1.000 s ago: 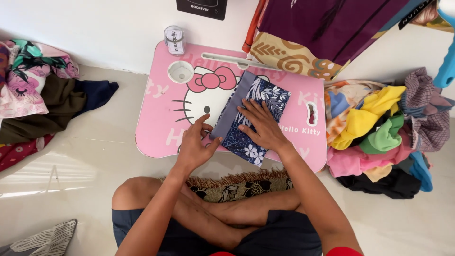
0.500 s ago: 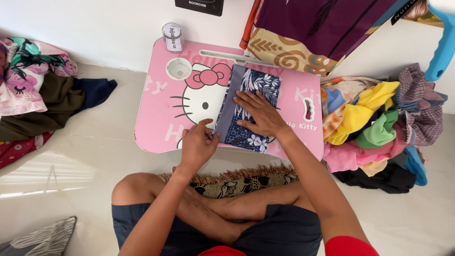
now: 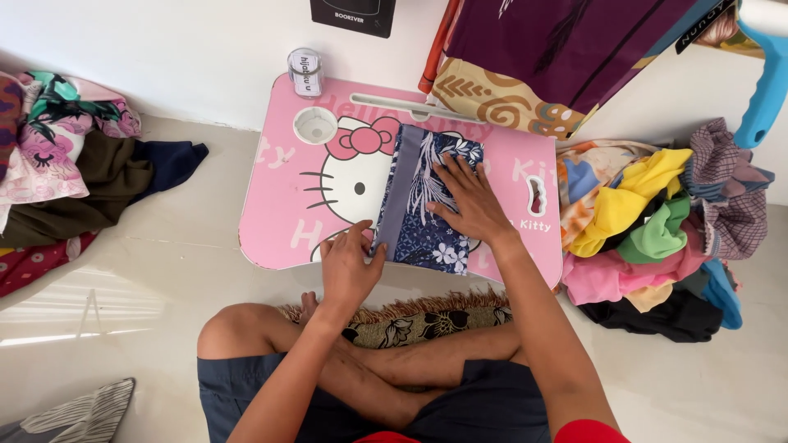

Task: Cleaning a piece of fabric with a lint roller, folding it, and applying a label.

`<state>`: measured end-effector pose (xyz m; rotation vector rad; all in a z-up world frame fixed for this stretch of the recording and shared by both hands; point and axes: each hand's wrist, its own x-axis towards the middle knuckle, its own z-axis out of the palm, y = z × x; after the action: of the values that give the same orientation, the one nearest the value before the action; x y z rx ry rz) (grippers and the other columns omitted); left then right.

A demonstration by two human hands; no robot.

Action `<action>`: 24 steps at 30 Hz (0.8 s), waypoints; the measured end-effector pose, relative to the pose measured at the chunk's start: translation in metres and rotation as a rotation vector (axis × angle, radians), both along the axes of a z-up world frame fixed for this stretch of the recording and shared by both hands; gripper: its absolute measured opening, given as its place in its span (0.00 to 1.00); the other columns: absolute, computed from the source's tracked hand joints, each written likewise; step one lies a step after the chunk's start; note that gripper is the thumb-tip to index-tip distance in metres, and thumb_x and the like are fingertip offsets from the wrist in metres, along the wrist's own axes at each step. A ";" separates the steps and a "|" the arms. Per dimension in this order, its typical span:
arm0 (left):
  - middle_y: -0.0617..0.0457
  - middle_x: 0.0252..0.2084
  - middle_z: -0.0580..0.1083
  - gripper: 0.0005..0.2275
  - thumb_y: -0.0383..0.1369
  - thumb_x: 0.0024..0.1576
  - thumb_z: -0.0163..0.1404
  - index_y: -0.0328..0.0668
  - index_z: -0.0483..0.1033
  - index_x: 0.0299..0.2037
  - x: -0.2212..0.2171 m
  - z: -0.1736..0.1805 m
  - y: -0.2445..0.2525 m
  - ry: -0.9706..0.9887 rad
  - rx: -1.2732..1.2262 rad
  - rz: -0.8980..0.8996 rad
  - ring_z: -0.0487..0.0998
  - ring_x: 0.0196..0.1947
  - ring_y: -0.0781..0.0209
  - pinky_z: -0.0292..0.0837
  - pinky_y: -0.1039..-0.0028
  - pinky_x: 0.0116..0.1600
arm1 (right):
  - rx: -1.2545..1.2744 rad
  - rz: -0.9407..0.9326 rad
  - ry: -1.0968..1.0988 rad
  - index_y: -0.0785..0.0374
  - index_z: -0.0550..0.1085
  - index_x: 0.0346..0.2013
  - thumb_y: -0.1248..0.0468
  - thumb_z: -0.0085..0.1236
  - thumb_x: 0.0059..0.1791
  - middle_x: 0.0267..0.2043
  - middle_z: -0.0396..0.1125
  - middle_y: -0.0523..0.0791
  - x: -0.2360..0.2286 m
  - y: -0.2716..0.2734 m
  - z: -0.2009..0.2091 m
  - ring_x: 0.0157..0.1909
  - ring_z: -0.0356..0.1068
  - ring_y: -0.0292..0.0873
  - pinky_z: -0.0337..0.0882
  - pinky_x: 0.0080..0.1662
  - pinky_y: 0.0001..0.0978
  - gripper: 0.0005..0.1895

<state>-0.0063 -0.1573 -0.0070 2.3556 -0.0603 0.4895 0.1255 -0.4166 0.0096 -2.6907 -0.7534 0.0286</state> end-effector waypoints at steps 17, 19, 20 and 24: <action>0.36 0.75 0.57 0.31 0.57 0.66 0.34 0.42 0.64 0.70 0.006 0.008 -0.044 -0.037 0.499 -0.190 0.51 0.76 0.34 0.36 0.34 0.73 | -0.166 -0.038 0.046 0.33 0.49 0.77 0.26 0.39 0.51 0.83 0.33 0.42 0.057 0.046 -0.006 0.79 0.29 0.67 0.26 0.62 0.89 0.43; 0.35 0.75 0.56 0.31 0.56 0.67 0.34 0.42 0.64 0.70 0.009 0.010 -0.044 -0.040 0.493 -0.194 0.51 0.76 0.34 0.37 0.34 0.72 | -0.194 -0.054 0.045 0.32 0.48 0.77 0.24 0.39 0.49 0.83 0.32 0.42 0.068 0.054 -0.003 0.79 0.29 0.70 0.26 0.60 0.92 0.45; 0.35 0.75 0.56 0.30 0.56 0.67 0.34 0.42 0.64 0.70 0.009 0.010 -0.044 -0.032 0.491 -0.193 0.50 0.76 0.34 0.36 0.33 0.72 | -0.211 -0.071 0.051 0.31 0.47 0.77 0.23 0.39 0.49 0.83 0.33 0.43 0.070 0.057 -0.002 0.78 0.30 0.70 0.26 0.60 0.92 0.46; 0.35 0.75 0.56 0.31 0.57 0.66 0.32 0.42 0.63 0.70 0.008 0.004 -0.048 -0.031 0.508 -0.164 0.50 0.76 0.33 0.35 0.32 0.72 | -0.219 -0.114 0.043 0.31 0.49 0.77 0.23 0.39 0.48 0.83 0.34 0.47 0.073 0.071 0.000 0.78 0.32 0.73 0.26 0.61 0.91 0.46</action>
<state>0.0021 -0.2048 -0.0032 2.8044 -0.4339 0.4700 0.1988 -0.3459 0.0094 -2.9260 -0.6144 0.1483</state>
